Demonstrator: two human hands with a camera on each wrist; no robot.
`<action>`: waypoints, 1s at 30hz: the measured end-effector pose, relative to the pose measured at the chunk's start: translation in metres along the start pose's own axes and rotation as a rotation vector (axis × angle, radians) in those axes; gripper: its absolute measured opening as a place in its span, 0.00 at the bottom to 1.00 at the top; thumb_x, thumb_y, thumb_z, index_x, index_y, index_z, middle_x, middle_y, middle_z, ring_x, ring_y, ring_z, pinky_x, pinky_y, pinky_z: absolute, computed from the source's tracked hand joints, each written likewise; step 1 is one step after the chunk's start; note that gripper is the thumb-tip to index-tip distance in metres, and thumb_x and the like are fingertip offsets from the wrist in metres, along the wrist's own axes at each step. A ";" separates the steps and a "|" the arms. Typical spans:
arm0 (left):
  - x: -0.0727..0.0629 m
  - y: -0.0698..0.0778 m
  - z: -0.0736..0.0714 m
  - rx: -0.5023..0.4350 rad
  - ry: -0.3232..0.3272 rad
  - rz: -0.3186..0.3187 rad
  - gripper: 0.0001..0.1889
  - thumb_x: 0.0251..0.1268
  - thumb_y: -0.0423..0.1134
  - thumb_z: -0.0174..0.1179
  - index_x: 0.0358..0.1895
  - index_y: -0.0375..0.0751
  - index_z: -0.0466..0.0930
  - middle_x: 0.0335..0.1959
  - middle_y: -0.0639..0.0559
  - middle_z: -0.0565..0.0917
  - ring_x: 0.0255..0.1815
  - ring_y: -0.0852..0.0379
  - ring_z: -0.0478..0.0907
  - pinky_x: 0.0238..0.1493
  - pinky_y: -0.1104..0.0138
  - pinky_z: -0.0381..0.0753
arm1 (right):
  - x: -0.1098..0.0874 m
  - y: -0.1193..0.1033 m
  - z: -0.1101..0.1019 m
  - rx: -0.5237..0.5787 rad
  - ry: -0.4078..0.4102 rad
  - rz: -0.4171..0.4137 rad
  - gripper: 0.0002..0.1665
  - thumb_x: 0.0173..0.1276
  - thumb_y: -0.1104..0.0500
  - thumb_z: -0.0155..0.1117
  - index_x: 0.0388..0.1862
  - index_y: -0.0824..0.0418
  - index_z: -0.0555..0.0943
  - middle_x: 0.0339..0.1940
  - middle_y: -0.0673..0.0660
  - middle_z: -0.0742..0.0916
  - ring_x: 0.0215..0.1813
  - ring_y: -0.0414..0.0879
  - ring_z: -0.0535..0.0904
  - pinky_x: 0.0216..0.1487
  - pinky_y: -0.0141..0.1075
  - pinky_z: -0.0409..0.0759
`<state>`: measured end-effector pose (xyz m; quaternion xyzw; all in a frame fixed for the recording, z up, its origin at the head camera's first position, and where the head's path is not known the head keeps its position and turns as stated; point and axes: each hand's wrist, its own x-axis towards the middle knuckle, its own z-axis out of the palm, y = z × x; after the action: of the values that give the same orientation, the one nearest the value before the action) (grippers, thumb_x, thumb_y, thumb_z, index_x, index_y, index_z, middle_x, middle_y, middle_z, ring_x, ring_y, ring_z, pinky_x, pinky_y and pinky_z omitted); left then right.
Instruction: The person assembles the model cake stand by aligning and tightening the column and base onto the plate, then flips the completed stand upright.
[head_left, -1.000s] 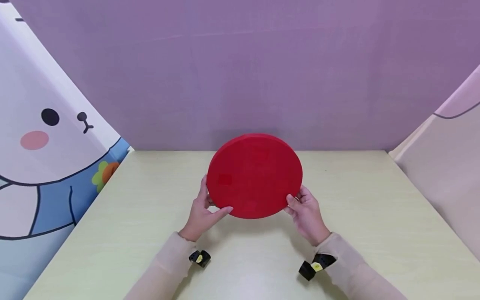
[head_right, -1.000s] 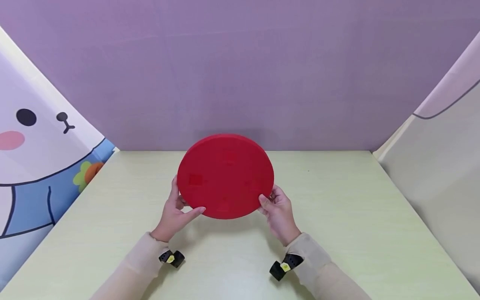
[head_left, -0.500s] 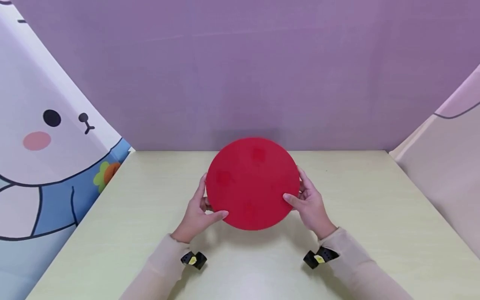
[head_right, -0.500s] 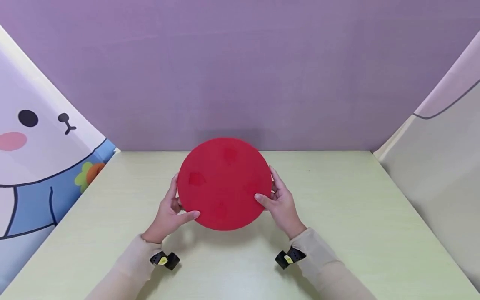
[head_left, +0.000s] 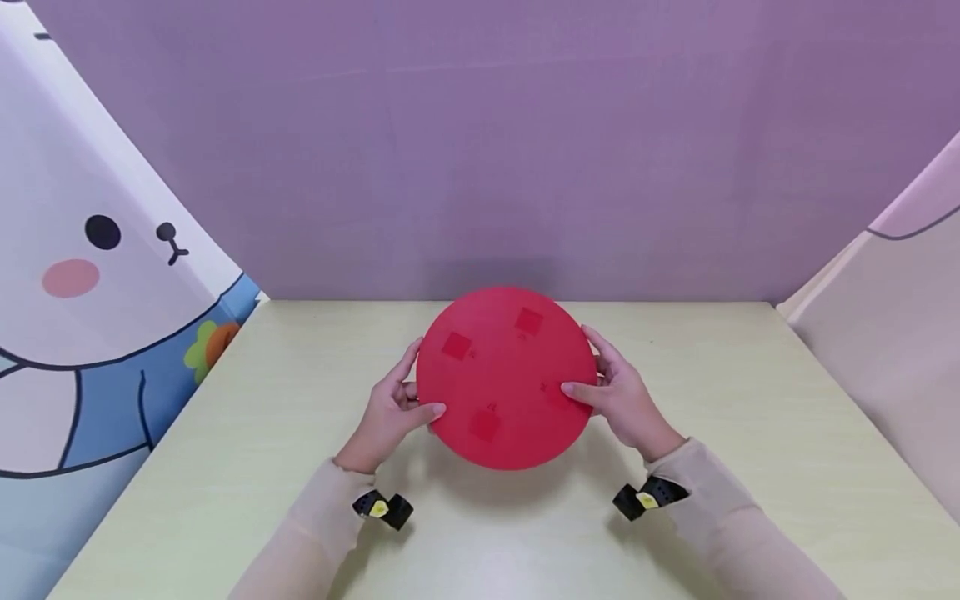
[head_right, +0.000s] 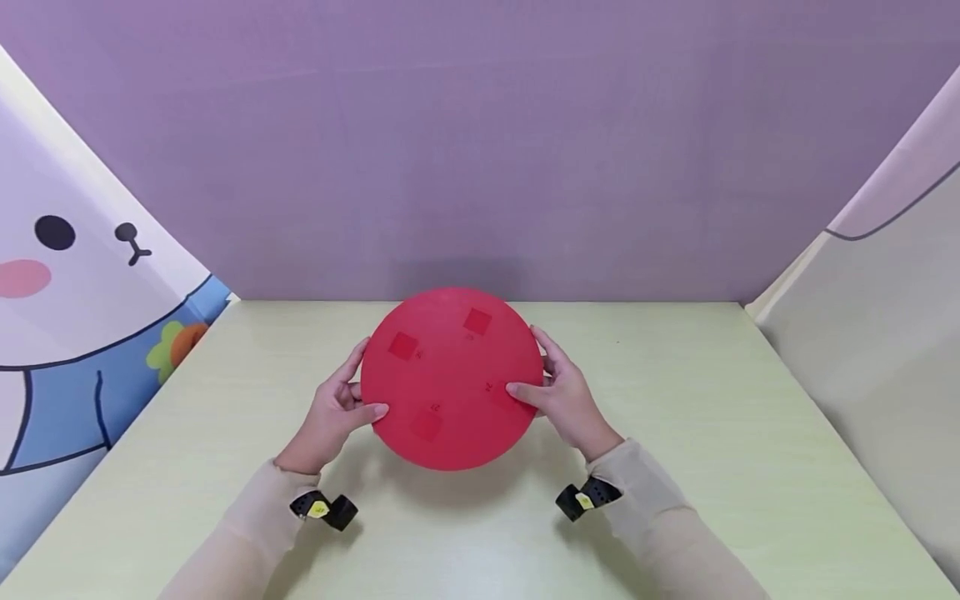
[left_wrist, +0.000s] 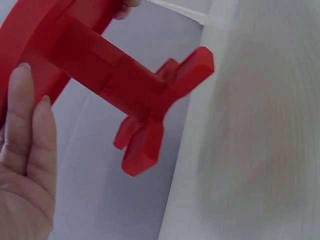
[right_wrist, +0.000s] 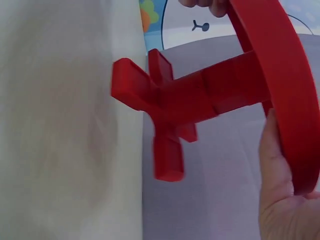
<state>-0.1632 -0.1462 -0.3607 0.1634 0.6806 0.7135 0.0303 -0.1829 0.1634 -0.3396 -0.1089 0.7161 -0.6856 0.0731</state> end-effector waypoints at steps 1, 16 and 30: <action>0.001 0.001 0.000 -0.014 0.004 -0.022 0.45 0.60 0.24 0.61 0.77 0.42 0.46 0.37 0.54 0.86 0.37 0.57 0.84 0.39 0.65 0.82 | 0.001 -0.001 0.000 0.000 -0.009 0.010 0.50 0.64 0.72 0.62 0.78 0.58 0.47 0.58 0.69 0.71 0.47 0.45 0.81 0.40 0.42 0.83; 0.007 0.005 -0.009 -0.216 -0.036 -0.211 0.40 0.66 0.23 0.52 0.77 0.44 0.44 0.38 0.50 0.84 0.30 0.52 0.86 0.33 0.58 0.83 | 0.001 -0.015 -0.014 0.200 -0.193 0.156 0.49 0.64 0.77 0.53 0.78 0.60 0.43 0.54 0.63 0.72 0.43 0.47 0.81 0.38 0.43 0.83; 0.011 0.010 -0.016 -0.233 -0.125 -0.246 0.39 0.69 0.23 0.48 0.77 0.43 0.40 0.34 0.49 0.85 0.23 0.55 0.84 0.32 0.63 0.83 | 0.005 -0.017 -0.019 0.362 -0.252 0.223 0.49 0.65 0.78 0.48 0.78 0.59 0.40 0.56 0.59 0.72 0.46 0.47 0.81 0.39 0.40 0.83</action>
<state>-0.1761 -0.1590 -0.3493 0.1183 0.6049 0.7669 0.1787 -0.1913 0.1798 -0.3216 -0.0992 0.5746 -0.7713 0.2552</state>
